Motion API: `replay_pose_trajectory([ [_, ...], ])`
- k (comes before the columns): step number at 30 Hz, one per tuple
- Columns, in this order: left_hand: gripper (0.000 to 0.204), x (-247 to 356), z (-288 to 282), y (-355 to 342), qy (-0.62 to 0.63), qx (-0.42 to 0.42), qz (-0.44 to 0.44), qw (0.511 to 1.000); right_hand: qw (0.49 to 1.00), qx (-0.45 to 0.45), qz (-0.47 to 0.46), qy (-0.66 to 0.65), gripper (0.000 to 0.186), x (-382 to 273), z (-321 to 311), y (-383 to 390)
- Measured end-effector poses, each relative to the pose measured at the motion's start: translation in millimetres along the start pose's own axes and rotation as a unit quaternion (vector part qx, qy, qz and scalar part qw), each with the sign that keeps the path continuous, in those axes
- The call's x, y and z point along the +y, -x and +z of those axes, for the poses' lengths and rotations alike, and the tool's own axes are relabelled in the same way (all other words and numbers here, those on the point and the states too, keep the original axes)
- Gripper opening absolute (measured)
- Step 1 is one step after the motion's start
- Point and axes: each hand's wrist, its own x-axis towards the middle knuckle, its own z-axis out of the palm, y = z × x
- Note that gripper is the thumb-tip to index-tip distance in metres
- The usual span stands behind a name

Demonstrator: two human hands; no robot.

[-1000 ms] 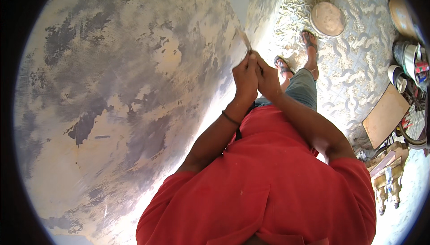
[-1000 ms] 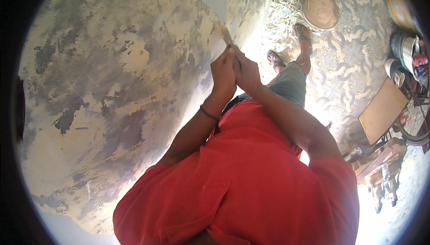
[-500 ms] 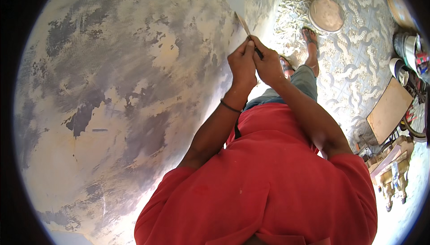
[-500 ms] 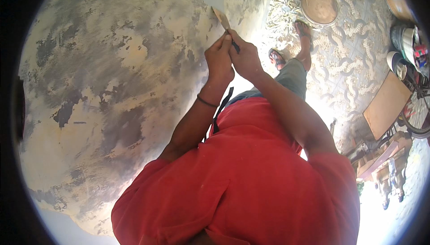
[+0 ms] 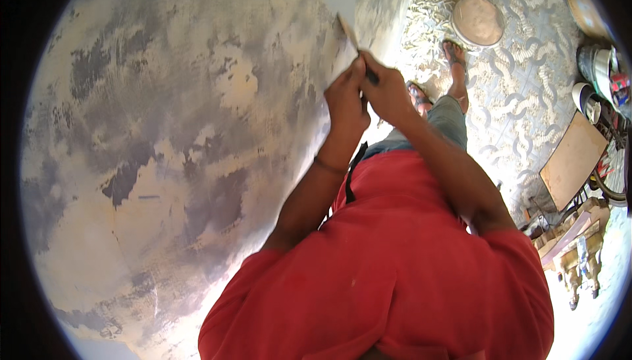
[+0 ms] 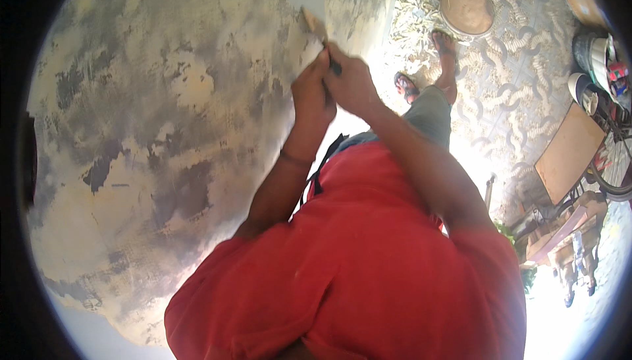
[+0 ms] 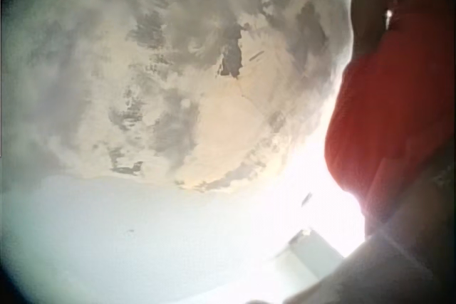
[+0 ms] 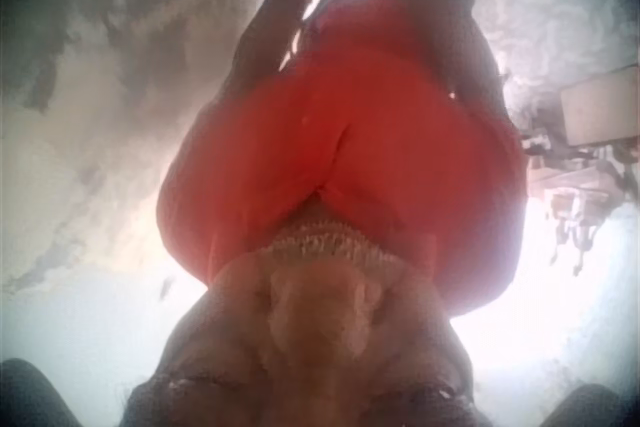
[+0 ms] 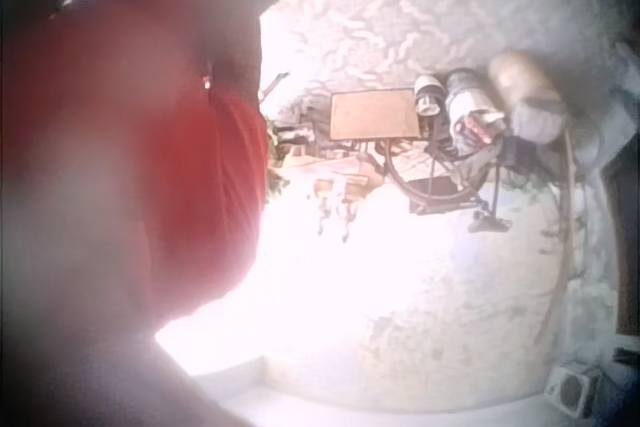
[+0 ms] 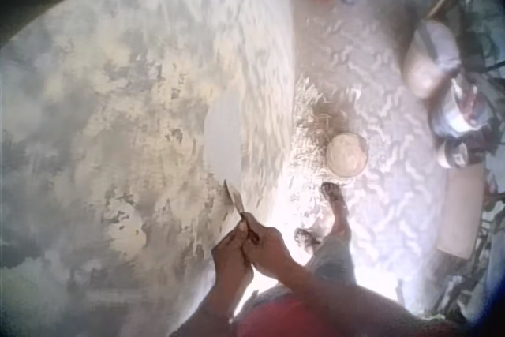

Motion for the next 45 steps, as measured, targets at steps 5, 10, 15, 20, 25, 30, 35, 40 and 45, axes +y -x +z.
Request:
replay_pose_trajectory([
  [5,0.023,-3.8,12.0,6.3,-0.043,0.024,0.024,0.998,0.999,-0.03,0.025,0.002,0.054,-20.5,-16.5,11.1],
  [10,0.044,8.2,17.2,47.2,-0.022,-0.012,0.091,0.996,0.996,-0.079,0.032,0.005,0.061,-49.0,-17.4,32.2],
  [15,0.069,28.7,24.4,45.0,-0.037,-0.119,0.108,0.986,0.995,-0.077,0.017,-0.055,0.056,-61.7,-21.4,17.3],
  [20,0.064,33.1,29.8,51.8,-0.048,-0.129,0.142,0.98,0.985,-0.093,0.072,-0.128,0.047,-84.4,-33.1,13.0],
  [25,0.055,34.7,40.9,49.7,-0.036,-0.097,0.135,0.985,0.988,-0.085,0.044,-0.122,0.045,-90.5,-34.7,6.7],
  [30,0.056,41.1,35.6,38.9,-0.1,-0.079,0.15,0.98,0.991,-0.057,0.034,-0.117,0.04,-87.4,-18.3,4.7],
  [35,0.041,40.4,57.5,57.1,-0.13,-0.016,0.214,0.968,0.997,-0.028,-0.011,-0.076,0.039,-97.5,-18.3,19.9],
  [40,0.044,45.9,50.3,9.3,-0.006,-0.089,0.065,0.994,0.995,-0.031,0.025,-0.092,0.036,-74.9,-18.1,-10.3],
  [45,0.043,34.4,50.2,64.1,-0.324,-0.033,0.271,0.906,0.987,-0.057,0.059,-0.139,0.037,-99.6,-30.6,16.9],
])
